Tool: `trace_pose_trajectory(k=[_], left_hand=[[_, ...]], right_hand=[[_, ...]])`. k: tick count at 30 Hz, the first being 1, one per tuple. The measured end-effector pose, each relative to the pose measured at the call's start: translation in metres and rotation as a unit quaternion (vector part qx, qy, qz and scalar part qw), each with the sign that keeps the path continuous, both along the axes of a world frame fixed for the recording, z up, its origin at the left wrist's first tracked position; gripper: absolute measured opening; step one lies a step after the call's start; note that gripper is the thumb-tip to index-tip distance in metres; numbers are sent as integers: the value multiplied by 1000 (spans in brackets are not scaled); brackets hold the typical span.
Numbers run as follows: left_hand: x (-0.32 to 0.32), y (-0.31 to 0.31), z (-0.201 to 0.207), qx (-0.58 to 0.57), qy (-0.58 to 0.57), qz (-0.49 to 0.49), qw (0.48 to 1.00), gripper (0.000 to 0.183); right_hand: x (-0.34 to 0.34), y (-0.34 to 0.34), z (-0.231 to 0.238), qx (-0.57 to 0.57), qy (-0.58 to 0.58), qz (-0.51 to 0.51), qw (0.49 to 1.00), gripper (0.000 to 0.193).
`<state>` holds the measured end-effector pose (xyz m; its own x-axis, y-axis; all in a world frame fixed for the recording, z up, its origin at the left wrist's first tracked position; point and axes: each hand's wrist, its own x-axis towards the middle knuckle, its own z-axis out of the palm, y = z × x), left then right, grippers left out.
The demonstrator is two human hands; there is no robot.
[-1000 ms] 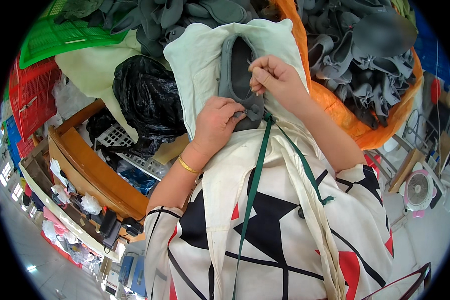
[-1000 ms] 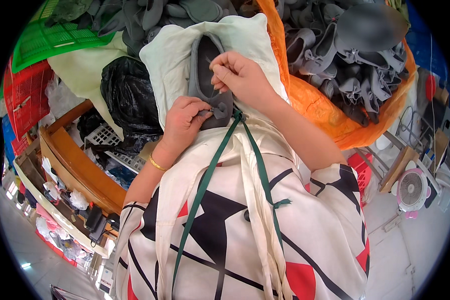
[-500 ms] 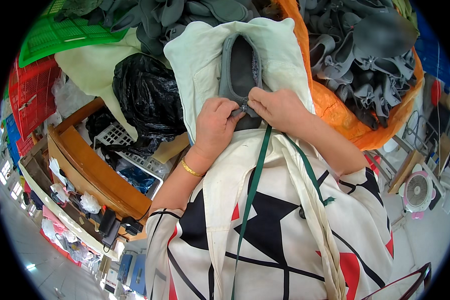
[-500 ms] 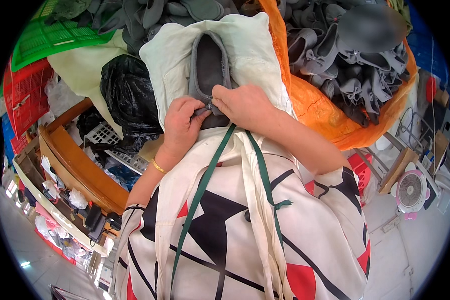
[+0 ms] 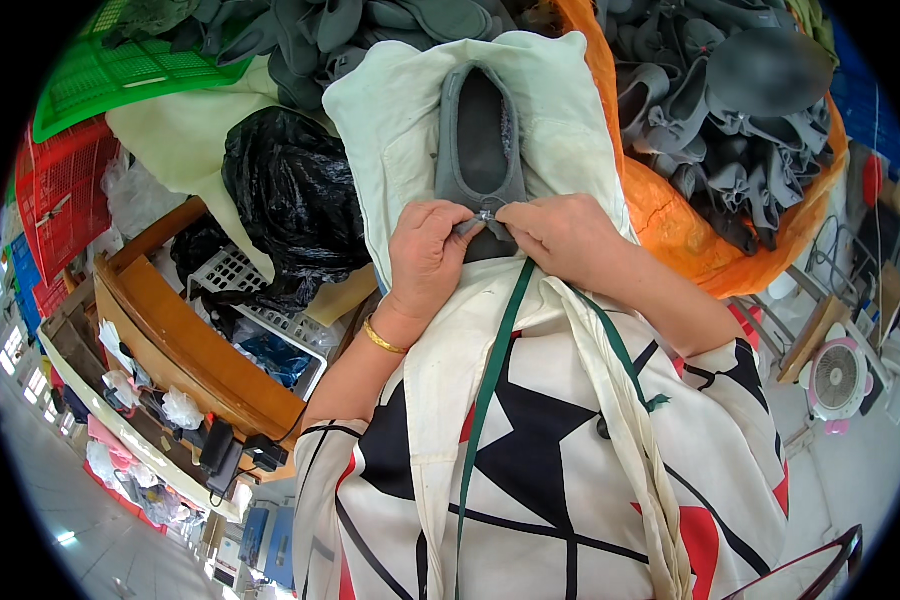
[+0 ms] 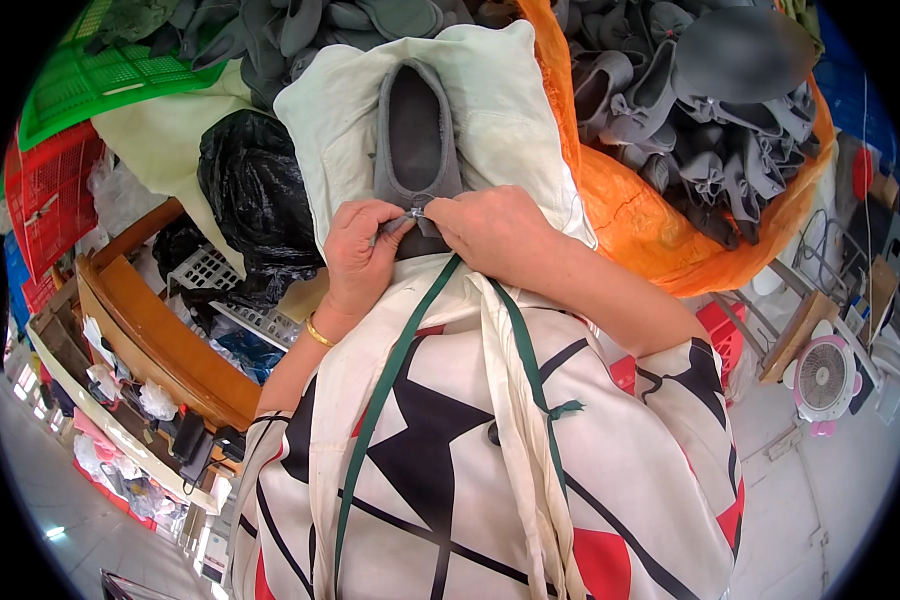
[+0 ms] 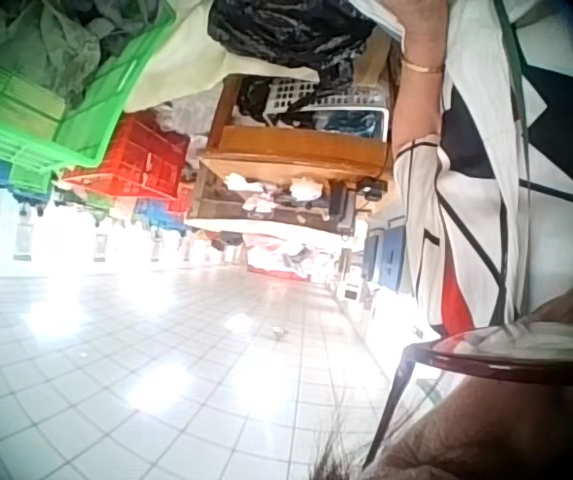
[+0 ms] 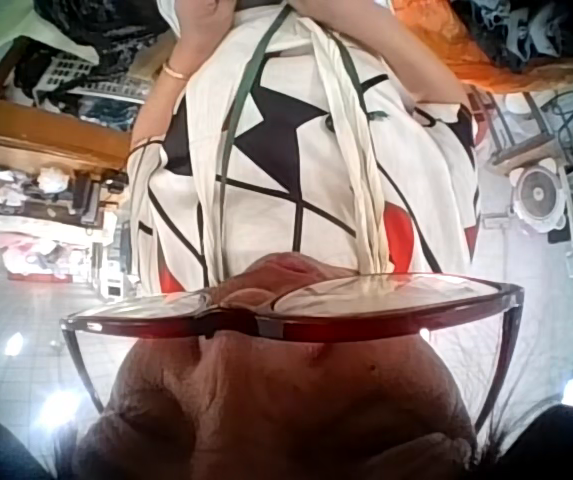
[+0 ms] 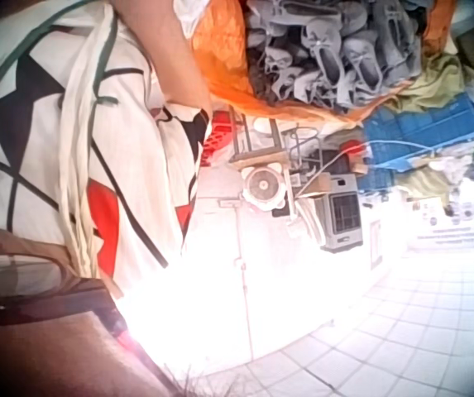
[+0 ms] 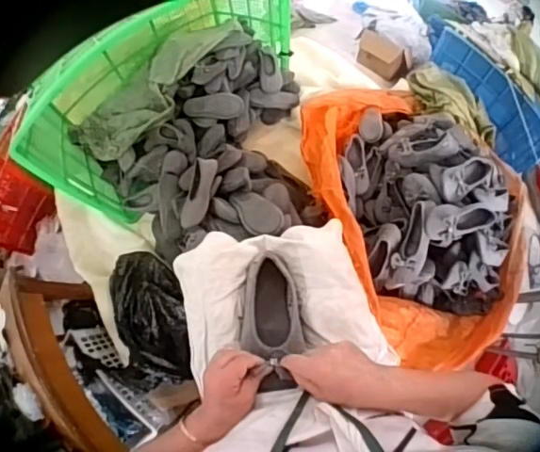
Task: The person sews a grey slipper using a needle and thread. They pull the thread through the slipper's fabric, tie knots, and adjust the slipper's position on a white cloth. The person also handles a spool of thread and prepares the needle for stitching.
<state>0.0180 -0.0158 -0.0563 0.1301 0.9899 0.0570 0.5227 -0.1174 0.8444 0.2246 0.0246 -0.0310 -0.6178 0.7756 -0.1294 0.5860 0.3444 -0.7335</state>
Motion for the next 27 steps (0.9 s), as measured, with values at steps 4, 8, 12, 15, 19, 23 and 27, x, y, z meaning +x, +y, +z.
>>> trace_pose_trajectory(k=[4, 8, 12, 15, 19, 23, 27], left_hand=[[0, -1, 0, -1, -2, 4, 1000, 15], [0, 0, -1, 7, 12, 1, 1000, 15], [-1, 0, -1, 30, 22, -4, 999, 14], [0, 0, -3, 40, 17, 0, 999, 20], [0, -1, -3, 37, 15, 8, 999, 23], [0, -2, -4, 37, 17, 9, 999, 20], [-1, -4, -3, 34, 16, 2, 999, 17]], right_hand=[[0, 1, 2, -8, -5, 6, 1000, 5], [0, 3, 5, -12, -17, 18, 1000, 4], [-3, 3, 5, -3, -20, 23, 1000, 4], [-8, -2, 5, -18, -47, 35, 998, 5], [-15, -5, 4, -32, -49, 25, 998, 7], [-21, -3, -3, -61, -42, 8, 997, 9], [-21, -5, -18, -125, -10, -42, 991, 13]])
